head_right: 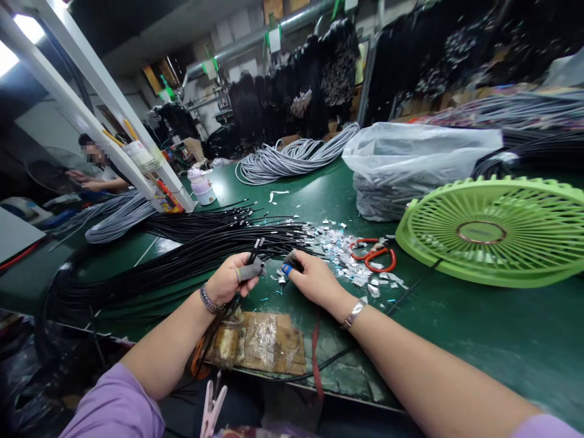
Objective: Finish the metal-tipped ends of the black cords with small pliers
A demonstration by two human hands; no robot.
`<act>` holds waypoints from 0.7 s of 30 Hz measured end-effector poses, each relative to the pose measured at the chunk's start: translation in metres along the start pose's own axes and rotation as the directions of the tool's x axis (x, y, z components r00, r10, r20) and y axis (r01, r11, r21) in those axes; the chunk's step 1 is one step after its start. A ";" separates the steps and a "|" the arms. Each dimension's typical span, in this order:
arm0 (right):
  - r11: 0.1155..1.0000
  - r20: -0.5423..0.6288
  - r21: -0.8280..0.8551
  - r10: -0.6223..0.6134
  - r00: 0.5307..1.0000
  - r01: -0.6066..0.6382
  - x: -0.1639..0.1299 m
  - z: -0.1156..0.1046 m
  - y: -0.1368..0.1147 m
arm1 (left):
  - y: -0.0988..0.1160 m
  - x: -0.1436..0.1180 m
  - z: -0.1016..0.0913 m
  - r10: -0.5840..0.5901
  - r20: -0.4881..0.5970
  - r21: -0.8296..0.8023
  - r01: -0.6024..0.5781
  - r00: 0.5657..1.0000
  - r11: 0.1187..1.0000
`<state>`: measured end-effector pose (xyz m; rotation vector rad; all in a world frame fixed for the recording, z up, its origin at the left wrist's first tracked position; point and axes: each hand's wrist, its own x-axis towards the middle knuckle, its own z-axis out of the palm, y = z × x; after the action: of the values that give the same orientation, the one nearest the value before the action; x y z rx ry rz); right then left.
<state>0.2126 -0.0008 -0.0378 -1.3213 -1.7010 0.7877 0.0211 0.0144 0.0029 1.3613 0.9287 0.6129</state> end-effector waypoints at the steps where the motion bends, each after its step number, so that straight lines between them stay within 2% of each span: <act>1: 0.999 -0.001 0.036 -0.013 1.000 0.013 0.001 0.000 0.000 | 0.000 0.001 -0.001 -0.011 -0.011 -0.029 0.010 1.000 1.000; 5: 0.986 0.013 0.147 -0.077 0.997 0.075 -0.002 0.003 -0.004 | -0.004 0.007 -0.007 -0.031 -0.008 -0.108 0.030 0.999 0.994; 8: 0.992 0.053 0.119 -0.054 0.997 0.047 -0.005 0.004 -0.006 | -0.007 0.009 -0.010 -0.043 0.011 -0.139 0.044 0.999 0.989; 13: 0.994 0.053 0.095 -0.050 0.997 0.045 -0.005 0.005 -0.005 | -0.008 0.010 -0.012 -0.051 0.036 -0.155 0.056 0.998 0.986; 18: 0.982 0.002 0.165 -0.090 0.996 0.088 -0.006 0.006 -0.006 | -0.005 0.008 -0.008 -0.059 0.028 -0.120 0.062 0.998 0.991; 21: 0.959 -0.002 0.276 -0.066 0.998 0.064 -0.007 0.008 -0.007 | -0.004 0.005 -0.003 -0.064 0.012 -0.030 0.065 0.998 0.997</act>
<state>0.2036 -0.0088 -0.0371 -1.0666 -1.5656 0.9537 0.0206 0.0203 -0.0018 1.3015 0.9469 0.5673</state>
